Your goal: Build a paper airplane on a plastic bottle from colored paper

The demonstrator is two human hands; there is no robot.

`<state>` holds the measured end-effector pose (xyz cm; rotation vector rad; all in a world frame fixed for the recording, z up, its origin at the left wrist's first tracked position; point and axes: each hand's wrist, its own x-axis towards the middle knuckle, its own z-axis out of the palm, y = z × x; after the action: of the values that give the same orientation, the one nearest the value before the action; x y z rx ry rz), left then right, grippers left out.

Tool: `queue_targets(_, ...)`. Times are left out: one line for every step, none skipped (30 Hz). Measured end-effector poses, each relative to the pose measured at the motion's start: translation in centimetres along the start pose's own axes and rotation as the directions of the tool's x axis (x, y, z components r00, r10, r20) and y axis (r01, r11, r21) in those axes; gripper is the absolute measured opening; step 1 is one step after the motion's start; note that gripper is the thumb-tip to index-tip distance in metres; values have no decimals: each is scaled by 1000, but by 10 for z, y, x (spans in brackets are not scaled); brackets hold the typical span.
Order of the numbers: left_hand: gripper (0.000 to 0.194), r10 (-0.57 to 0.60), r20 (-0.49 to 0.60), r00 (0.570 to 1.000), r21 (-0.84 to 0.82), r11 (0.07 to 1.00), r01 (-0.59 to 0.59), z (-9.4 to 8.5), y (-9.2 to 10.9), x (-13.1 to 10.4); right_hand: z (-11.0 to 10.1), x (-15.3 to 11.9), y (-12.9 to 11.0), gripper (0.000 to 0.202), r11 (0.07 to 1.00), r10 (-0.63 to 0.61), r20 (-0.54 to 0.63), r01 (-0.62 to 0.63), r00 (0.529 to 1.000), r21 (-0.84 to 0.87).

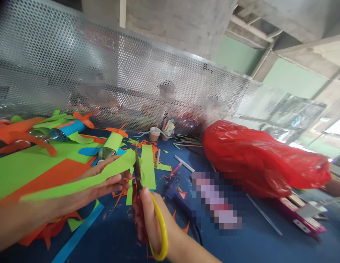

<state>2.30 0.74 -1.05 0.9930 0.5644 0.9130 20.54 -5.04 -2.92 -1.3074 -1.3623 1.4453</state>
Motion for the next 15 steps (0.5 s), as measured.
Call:
queue_targets(46,-1,-5,1000,11,1000,2,3,0,-2,0,-1,-1,68,1000,-5,2,5,1000,-11)
queue_targets(40,3,-1,1000,14,1000,-3,6,0,-4,1,-3,-2,68,1000,-16,5,16,1000,-24)
queue_targets(33,11,9,1000,12,1000,-11,9,1,-6,1,-4,-2,67,998,-36,8,36,999,-42)
queue_targets(27,19,19,1000,15,1000,-19,11,2,-7,2,-6,-3,67,996,-62,14,63,998,-63)
queue_targets(22,26,27,999,17,1000,-26,12,2,-8,2,-7,-3,67,992,-92,19,94,996,-90)
queue_targets(19,28,38,999,13,1000,-29,13,2,-9,1,-7,-3,67,984,-129,28,131,991,-121)
queue_targets(19,29,49,998,1,1000,-29,14,2,-9,1,-8,-2,67,973,-167,35,171,985,-155)
queue_targets(20,29,54,998,-17,999,-29,14,1,-9,0,-8,0,67,960,-208,46,213,977,-184)
queue_targets(22,31,48,998,-39,999,-29,14,0,-8,0,-8,1,66,946,-246,52,252,968,-206)
queue_targets(23,34,32,999,-63,997,-32,14,-2,-8,-1,-7,3,66,932,-278,56,283,959,-225)
queue_targets(23,41,7,999,-87,995,-40,15,-3,-7,-2,-6,5,65,919,-303,66,310,951,-242)
queue_targets(22,46,-23,999,-108,993,-49,15,-5,-7,-3,-6,6,64,906,-321,86,332,943,-261)
queue_targets(20,51,-57,997,-129,990,-58,15,-6,-7,-4,-5,7,64,893,-333,109,351,936,-282)
queue_targets(16,53,-87,995,-152,986,-66,16,-7,-8,-4,-5,8,64,878,-347,128,369,929,-304)
queue_targets(11,54,-110,992,-177,982,-73,16,-8,-9,-5,-5,8,64,862,-358,146,387,922,-326)
